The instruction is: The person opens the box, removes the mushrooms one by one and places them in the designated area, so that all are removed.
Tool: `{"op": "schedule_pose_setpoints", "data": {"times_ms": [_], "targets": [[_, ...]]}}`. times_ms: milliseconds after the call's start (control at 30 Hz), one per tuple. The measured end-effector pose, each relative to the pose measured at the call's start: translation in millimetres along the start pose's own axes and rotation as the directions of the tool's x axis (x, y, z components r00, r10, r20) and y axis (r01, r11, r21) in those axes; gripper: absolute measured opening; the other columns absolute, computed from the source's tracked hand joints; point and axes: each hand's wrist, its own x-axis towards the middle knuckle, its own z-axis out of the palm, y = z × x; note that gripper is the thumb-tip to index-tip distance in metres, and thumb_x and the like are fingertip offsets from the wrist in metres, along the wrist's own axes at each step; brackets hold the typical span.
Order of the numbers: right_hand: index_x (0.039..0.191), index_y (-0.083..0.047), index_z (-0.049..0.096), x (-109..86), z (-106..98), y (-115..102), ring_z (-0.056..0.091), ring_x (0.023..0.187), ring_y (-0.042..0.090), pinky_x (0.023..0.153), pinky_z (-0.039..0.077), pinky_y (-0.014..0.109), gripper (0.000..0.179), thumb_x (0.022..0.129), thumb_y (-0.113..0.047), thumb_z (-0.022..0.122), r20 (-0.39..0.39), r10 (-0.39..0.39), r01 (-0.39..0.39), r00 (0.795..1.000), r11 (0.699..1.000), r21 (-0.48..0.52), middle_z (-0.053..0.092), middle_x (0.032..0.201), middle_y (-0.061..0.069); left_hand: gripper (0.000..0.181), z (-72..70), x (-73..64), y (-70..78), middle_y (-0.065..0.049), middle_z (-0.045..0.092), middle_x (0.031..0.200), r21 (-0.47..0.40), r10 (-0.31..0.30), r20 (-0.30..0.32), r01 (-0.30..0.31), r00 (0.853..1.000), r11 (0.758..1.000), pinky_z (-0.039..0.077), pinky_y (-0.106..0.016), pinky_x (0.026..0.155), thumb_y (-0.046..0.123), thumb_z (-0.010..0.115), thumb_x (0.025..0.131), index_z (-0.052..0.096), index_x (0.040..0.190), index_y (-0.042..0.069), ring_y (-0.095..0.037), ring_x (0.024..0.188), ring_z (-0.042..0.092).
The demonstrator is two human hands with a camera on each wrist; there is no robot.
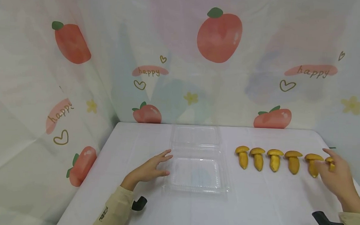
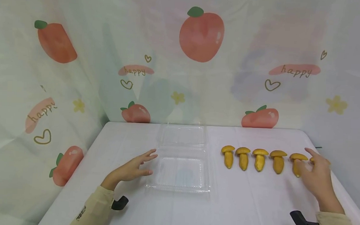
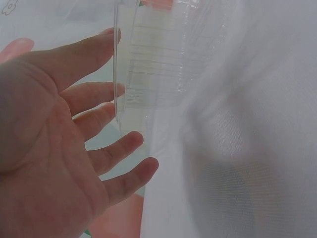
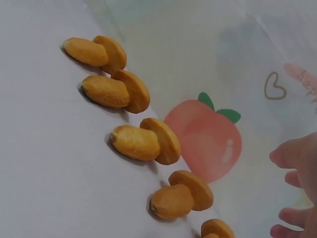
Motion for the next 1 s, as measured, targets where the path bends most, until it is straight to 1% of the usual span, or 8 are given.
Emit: {"op": "schedule_pose_setpoints", "data": {"times_ms": [100, 233, 333, 400, 467, 567, 667, 1000], "targets": [[0.154, 0.01, 0.025, -1.4, 5, -4, 0.039, 0.122, 0.064, 0.098, 0.046, 0.069, 0.061, 0.103, -0.016, 0.047, 0.04, -0.046, 0.045, 0.998, 0.999, 0.02, 0.031, 0.144, 0.048, 0.068, 0.0, -0.3, 0.1, -0.013, 0.02, 0.17, 0.0, 0.001, 0.003, -0.001, 1.0, 1.0, 0.023, -0.064, 0.123, 0.022, 0.068, 0.097, 0.037, 0.155, 0.003, -0.038, 0.157, 0.019], [0.154, 0.009, 0.025, -4.6, 10, -12, 0.025, 0.133, 0.071, 0.097, 0.031, 0.084, 0.06, 0.105, -0.017, 0.047, 0.071, -0.069, 0.065, 0.995, 0.996, 0.06, 0.026, 0.151, 0.047, 0.068, 0.1, -0.5, 0.9, -0.012, 0.02, 0.17, 0.0, 0.002, 0.008, -0.002, 1.0, 1.0, 0.023, -0.063, 0.124, 0.022, 0.067, 0.098, 0.038, 0.155, 0.003, -0.037, 0.157, 0.019], [0.156, 0.005, 0.025, -7.9, 15, -19, 0.032, 0.13, 0.064, 0.102, 0.052, 0.054, 0.061, 0.105, -0.018, 0.049, 0.071, -0.062, 0.058, 0.996, 0.997, 0.05, 0.034, 0.146, 0.044, 0.067, 0.4, -0.2, 0.3, -0.013, 0.02, 0.17, 0.005, 0.005, 0.007, -0.005, 1.0, 1.0, 0.023, -0.064, 0.123, 0.021, 0.067, 0.098, 0.037, 0.155, 0.003, -0.038, 0.157, 0.019], [0.157, 0.003, 0.025, -10.1, 17, -24, 0.035, 0.127, 0.06, 0.099, 0.051, 0.024, 0.061, 0.105, -0.018, 0.049, 0.069, -0.066, 0.062, 0.995, 0.997, 0.048, 0.037, 0.143, 0.042, 0.067, 0.7, -0.1, 0.2, -0.013, 0.02, 0.17, 0.008, 0.004, 0.007, -0.004, 1.0, 1.0, 0.023, -0.064, 0.123, 0.02, 0.067, 0.098, 0.037, 0.155, 0.003, -0.038, 0.157, 0.019], [0.158, 0.001, 0.024, -11.9, 20, -29, 0.036, 0.126, 0.059, 0.102, 0.045, 0.015, 0.062, 0.105, -0.018, 0.049, 0.069, -0.074, 0.07, 0.995, 0.996, 0.063, 0.037, 0.144, 0.042, 0.066, 0.8, -0.1, 0.3, -0.014, 0.02, 0.17, 0.011, 0.002, 0.005, -0.002, 1.0, 1.0, 0.023, -0.065, 0.123, 0.019, 0.067, 0.098, 0.037, 0.155, 0.003, -0.039, 0.157, 0.019], [0.158, 0.002, 0.021, -13.3, 24, -36, 0.034, 0.127, 0.06, 0.123, 0.035, 0.046, 0.062, 0.105, -0.016, 0.048, 0.07, -0.091, 0.085, 0.993, 0.993, 0.079, 0.033, 0.147, 0.044, 0.067, 0.5, -0.4, 1.1, -0.013, 0.02, 0.17, 0.016, -0.002, 0.006, 0.002, 1.0, 1.0, 0.023, -0.065, 0.123, 0.02, 0.067, 0.098, 0.038, 0.155, 0.003, -0.039, 0.157, 0.019], [0.159, 0.003, 0.018, -14.1, 29, -41, 0.033, 0.128, 0.063, 0.104, 0.034, 0.076, 0.064, 0.106, -0.017, 0.048, 0.097, -0.109, 0.101, 0.989, 0.992, 0.075, 0.031, 0.147, 0.045, 0.066, -0.1, -0.4, 0.6, -0.014, 0.02, 0.17, 0.019, 0.005, 0.005, -0.005, 1.0, 1.0, 0.024, -0.065, 0.122, 0.02, 0.067, 0.098, 0.038, 0.155, 0.002, -0.039, 0.156, 0.02], [0.156, 0.005, 0.024, -23.2, 49, -53, 0.035, 0.126, 0.062, 0.094, 0.036, 0.081, 0.063, 0.104, -0.016, 0.054, 0.154, -0.208, 0.196, 0.966, 0.977, 0.088, 0.04, 0.14, 0.042, 0.066, -0.9, 1.0, 0.0, -0.014, 0.02, 0.17, 0.023, 0.02, 0.011, -0.02, 1.0, 1.0, 0.024, -0.063, 0.123, 0.021, 0.067, 0.098, 0.038, 0.155, 0.002, -0.038, 0.157, 0.02]]}}
